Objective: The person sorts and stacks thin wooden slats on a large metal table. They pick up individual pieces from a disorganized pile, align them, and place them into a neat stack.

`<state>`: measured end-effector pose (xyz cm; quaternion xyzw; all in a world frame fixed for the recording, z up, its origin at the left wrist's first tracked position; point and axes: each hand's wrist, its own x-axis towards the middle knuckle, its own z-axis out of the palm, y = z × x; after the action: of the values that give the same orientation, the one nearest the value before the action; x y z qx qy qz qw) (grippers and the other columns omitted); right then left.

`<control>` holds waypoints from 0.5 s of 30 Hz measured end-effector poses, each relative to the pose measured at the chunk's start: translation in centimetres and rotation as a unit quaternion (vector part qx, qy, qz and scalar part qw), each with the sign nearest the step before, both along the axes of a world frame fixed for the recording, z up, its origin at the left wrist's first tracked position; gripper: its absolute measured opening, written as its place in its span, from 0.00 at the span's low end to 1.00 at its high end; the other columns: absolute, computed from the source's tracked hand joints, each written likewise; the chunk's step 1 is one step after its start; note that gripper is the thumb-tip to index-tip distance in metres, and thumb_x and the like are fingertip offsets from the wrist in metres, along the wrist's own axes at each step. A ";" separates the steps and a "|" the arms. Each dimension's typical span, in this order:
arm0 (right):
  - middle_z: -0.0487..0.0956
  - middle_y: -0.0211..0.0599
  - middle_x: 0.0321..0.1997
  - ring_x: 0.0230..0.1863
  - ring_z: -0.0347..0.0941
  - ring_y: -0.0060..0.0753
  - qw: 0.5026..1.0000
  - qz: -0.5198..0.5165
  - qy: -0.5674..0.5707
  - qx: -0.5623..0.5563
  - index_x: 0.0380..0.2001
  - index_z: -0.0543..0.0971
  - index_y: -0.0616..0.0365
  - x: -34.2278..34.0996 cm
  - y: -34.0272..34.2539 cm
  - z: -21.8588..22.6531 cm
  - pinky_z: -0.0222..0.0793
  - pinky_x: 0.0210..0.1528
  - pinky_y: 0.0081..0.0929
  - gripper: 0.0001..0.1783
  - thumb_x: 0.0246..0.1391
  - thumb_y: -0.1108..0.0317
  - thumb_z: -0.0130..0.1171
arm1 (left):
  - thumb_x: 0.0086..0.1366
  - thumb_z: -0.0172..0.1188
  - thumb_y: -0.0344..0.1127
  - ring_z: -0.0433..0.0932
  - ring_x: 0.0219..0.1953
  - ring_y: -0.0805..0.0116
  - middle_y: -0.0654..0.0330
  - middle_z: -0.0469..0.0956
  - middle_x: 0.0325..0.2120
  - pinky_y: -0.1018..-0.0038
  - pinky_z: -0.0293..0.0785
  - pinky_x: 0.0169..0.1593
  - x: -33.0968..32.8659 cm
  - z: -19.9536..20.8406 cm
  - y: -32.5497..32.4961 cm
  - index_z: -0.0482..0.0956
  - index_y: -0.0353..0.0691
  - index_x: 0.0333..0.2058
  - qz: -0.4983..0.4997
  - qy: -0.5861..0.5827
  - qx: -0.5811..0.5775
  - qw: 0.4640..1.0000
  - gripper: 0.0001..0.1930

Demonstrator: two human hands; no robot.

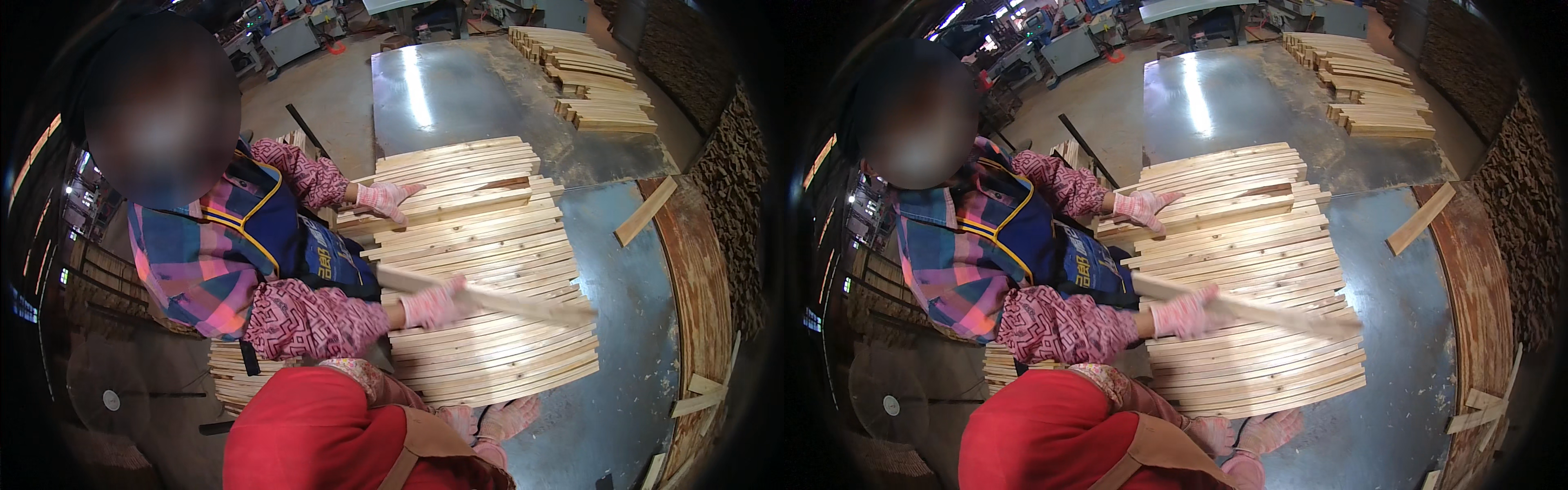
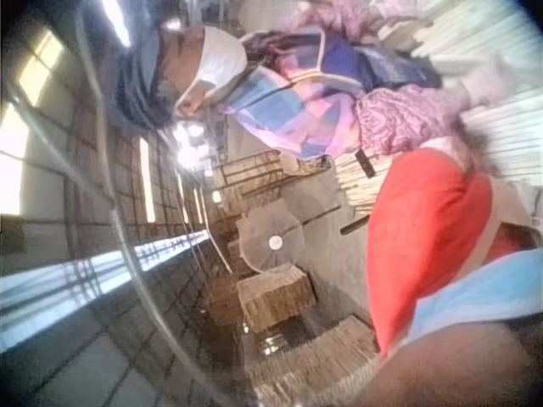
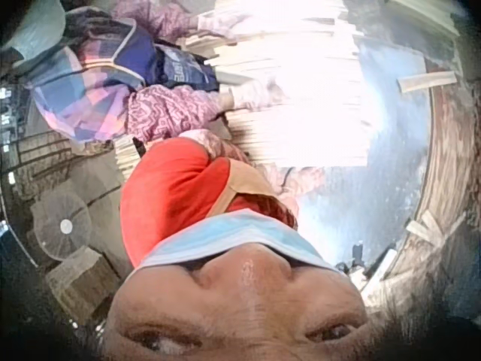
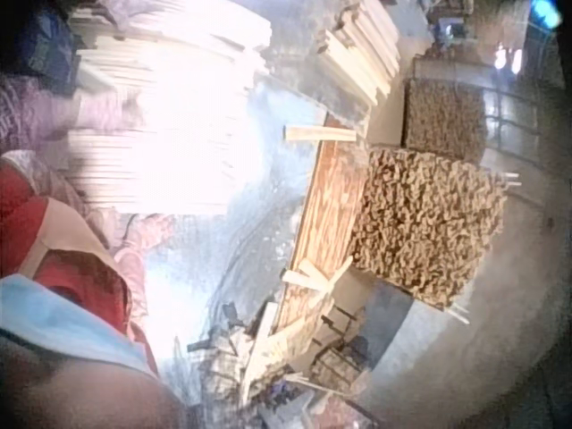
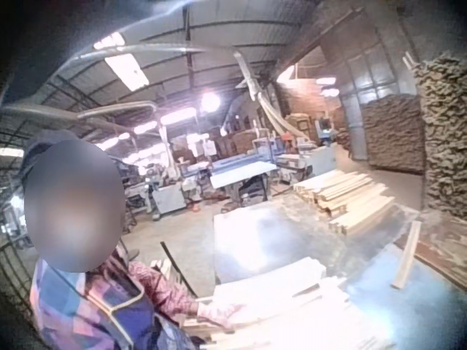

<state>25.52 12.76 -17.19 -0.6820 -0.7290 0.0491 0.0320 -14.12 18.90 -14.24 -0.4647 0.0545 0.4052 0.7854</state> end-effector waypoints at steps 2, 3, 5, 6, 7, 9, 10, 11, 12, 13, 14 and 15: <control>0.66 0.51 0.79 0.79 0.56 0.60 1.000 0.005 -0.013 -0.023 0.75 0.65 0.65 -0.4 -0.1 0.4 0.49 0.83 0.53 0.44 0.70 0.40 0.47 | 0.69 0.59 0.74 0.76 0.59 0.57 0.47 0.74 0.66 0.72 0.75 0.64 -9.5 -11.0 -0.6 0.62 0.38 0.76 0.011 0.145 0.254 0.956 0.52; 0.67 0.51 0.78 0.78 0.58 0.61 0.999 0.038 0.005 -0.013 0.75 0.65 0.64 -0.6 -0.3 0.1 0.50 0.82 0.55 0.44 0.71 0.39 0.46 | 0.70 0.62 0.70 0.75 0.61 0.56 0.45 0.72 0.68 0.74 0.74 0.66 -14.8 -14.3 -3.2 0.60 0.37 0.77 0.040 0.245 0.339 0.907 0.51; 0.69 0.52 0.76 0.75 0.60 0.65 0.996 0.087 0.017 0.023 0.74 0.66 0.62 -0.1 -0.7 -1.2 0.53 0.79 0.59 0.44 0.72 0.36 0.43 | 0.68 0.65 0.70 0.78 0.51 0.58 0.49 0.80 0.57 0.68 0.78 0.52 -21.6 -15.7 -6.7 0.68 0.41 0.73 0.243 0.101 0.327 0.908 0.47; 0.69 0.52 0.76 0.75 0.60 0.65 0.997 0.078 0.018 0.020 0.74 0.66 0.62 0.1 -0.5 -1.5 0.54 0.79 0.60 0.44 0.72 0.36 0.43 | 0.67 0.66 0.69 0.77 0.55 0.54 0.51 0.82 0.51 0.67 0.76 0.59 -22.0 -15.1 -5.8 0.72 0.42 0.70 0.316 0.028 0.295 0.901 0.44; 0.70 0.52 0.76 0.75 0.60 0.65 0.999 0.035 0.007 0.028 0.74 0.67 0.62 0.5 -0.1 -1.7 0.54 0.79 0.60 0.43 0.72 0.36 0.43 | 0.70 0.65 0.65 0.77 0.56 0.52 0.53 0.83 0.49 0.64 0.74 0.62 -19.5 -12.0 -0.2 0.77 0.42 0.64 0.259 0.156 0.254 0.919 0.37; 0.70 0.53 0.76 0.74 0.61 0.65 0.999 0.011 0.017 0.036 0.74 0.67 0.62 0.3 -0.1 -1.2 0.54 0.79 0.60 0.43 0.72 0.37 0.43 | 0.72 0.63 0.59 0.76 0.55 0.51 0.54 0.83 0.46 0.63 0.73 0.62 -16.9 -4.7 2.8 0.82 0.42 0.58 0.163 0.340 0.198 0.905 0.29; 0.70 0.53 0.76 0.74 0.61 0.65 0.999 0.026 0.030 0.036 0.74 0.67 0.62 -0.1 -0.2 -0.8 0.54 0.79 0.60 0.43 0.72 0.37 0.43 | 0.72 0.63 0.57 0.77 0.53 0.52 0.54 0.83 0.45 0.63 0.73 0.61 -17.2 -4.6 1.1 0.83 0.41 0.58 0.176 0.341 0.186 0.905 0.27; 0.70 0.53 0.76 0.74 0.61 0.65 0.998 0.033 0.039 0.041 0.73 0.68 0.63 -0.2 -0.3 -0.5 0.54 0.79 0.60 0.43 0.72 0.37 0.43 | 0.72 0.63 0.55 0.77 0.52 0.53 0.54 0.83 0.44 0.63 0.74 0.59 -17.1 -5.0 0.2 0.83 0.41 0.57 0.191 0.332 0.184 0.905 0.26; 0.70 0.54 0.75 0.74 0.61 0.65 0.998 0.036 0.031 0.045 0.73 0.68 0.63 -0.2 -0.3 -0.6 0.54 0.78 0.60 0.43 0.72 0.37 0.43 | 0.72 0.62 0.53 0.77 0.51 0.54 0.54 0.83 0.44 0.64 0.74 0.58 -16.9 -5.4 -0.3 0.83 0.40 0.57 0.207 0.313 0.181 0.909 0.25; 0.71 0.54 0.75 0.74 0.61 0.65 0.998 0.035 0.022 0.051 0.73 0.68 0.64 -0.4 -0.4 -0.8 0.54 0.78 0.60 0.43 0.71 0.38 0.43 | 0.72 0.62 0.52 0.78 0.50 0.55 0.54 0.83 0.43 0.64 0.75 0.56 -16.8 -5.8 -0.6 0.83 0.39 0.56 0.229 0.284 0.182 0.913 0.24; 0.71 0.54 0.75 0.74 0.61 0.65 0.998 0.032 0.013 0.058 0.73 0.68 0.64 -0.5 -0.5 -0.7 0.55 0.78 0.60 0.43 0.71 0.38 0.43 | 0.73 0.62 0.50 0.78 0.49 0.56 0.54 0.82 0.42 0.64 0.75 0.54 -16.7 -6.7 -0.6 0.83 0.39 0.56 0.250 0.253 0.179 0.917 0.23; 0.70 0.55 0.76 0.75 0.61 0.65 0.998 0.040 0.029 0.041 0.74 0.67 0.65 -0.7 -0.5 -0.4 0.54 0.79 0.60 0.43 0.71 0.40 0.45 | 0.73 0.62 0.48 0.78 0.48 0.57 0.54 0.82 0.41 0.64 0.76 0.53 -16.9 -7.9 -2.3 0.84 0.38 0.56 0.299 0.185 0.157 0.923 0.22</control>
<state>24.87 12.29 -17.57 -0.6485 -0.7560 0.0401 0.0793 -31.00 16.61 -22.19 -0.2472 -0.0071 0.7036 0.6662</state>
